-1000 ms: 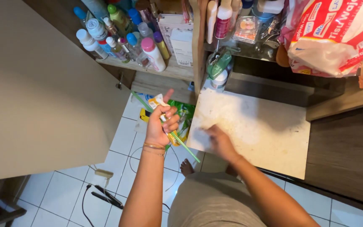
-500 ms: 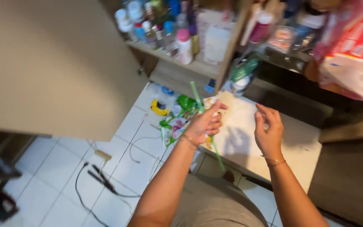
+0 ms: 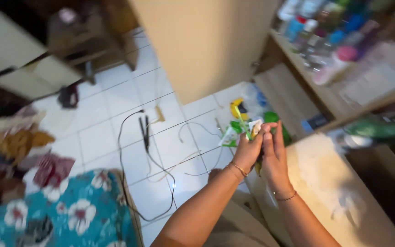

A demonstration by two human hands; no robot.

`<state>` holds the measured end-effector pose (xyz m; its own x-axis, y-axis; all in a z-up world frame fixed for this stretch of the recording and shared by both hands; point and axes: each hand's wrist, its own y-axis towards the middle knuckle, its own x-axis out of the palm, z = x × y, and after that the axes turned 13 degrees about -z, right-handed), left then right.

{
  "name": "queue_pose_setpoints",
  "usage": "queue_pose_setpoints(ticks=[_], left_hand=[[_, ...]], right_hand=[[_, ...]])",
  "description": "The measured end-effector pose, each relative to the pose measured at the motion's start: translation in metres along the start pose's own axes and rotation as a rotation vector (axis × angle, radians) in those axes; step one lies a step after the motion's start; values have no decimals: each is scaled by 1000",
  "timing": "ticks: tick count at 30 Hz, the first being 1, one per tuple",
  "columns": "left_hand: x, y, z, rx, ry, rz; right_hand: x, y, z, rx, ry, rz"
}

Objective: The person wipes a white shelf surface and the interior of a wooden cabinet using a tissue. They handle a small brown wallet, a green straw, and a plastic bag, moving items aside to access the surfaces. The person also picks up a cable from the floor and places it into the cabinet.

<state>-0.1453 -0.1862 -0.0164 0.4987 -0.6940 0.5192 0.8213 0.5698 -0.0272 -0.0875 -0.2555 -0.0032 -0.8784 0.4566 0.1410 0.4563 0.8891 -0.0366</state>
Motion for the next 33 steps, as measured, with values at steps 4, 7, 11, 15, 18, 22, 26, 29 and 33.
queue_pose_setpoints(ticks=[4, 7, 11, 15, 18, 22, 26, 29, 33], left_hand=[[-22, -37, 36, 134, 99, 270], [-39, -62, 54, 270, 32, 367], [-70, -88, 74, 392, -72, 458], [-107, -106, 101, 530, -5, 498], [-128, -126, 131, 515, -113, 521], [-175, -132, 162, 498, 16, 572], [-224, -136, 186, 437, 212, 608], [-259, -140, 201, 141, 606, 778], [-290, -142, 219, 205, 579, 834]], right_hand=[[44, 8, 11, -4, 19, -253], [82, 2, 0, -10, 21, -384], [129, 1, 1, 0, -177, -457], [184, 3, -9, 2, -177, -541], [224, 5, -12, 9, -115, -581], [274, 16, -14, -70, -196, -555], [322, 40, -7, -64, -169, -560], [349, 51, -6, -2, -39, -611], [380, 64, -8, 104, -6, -618]])
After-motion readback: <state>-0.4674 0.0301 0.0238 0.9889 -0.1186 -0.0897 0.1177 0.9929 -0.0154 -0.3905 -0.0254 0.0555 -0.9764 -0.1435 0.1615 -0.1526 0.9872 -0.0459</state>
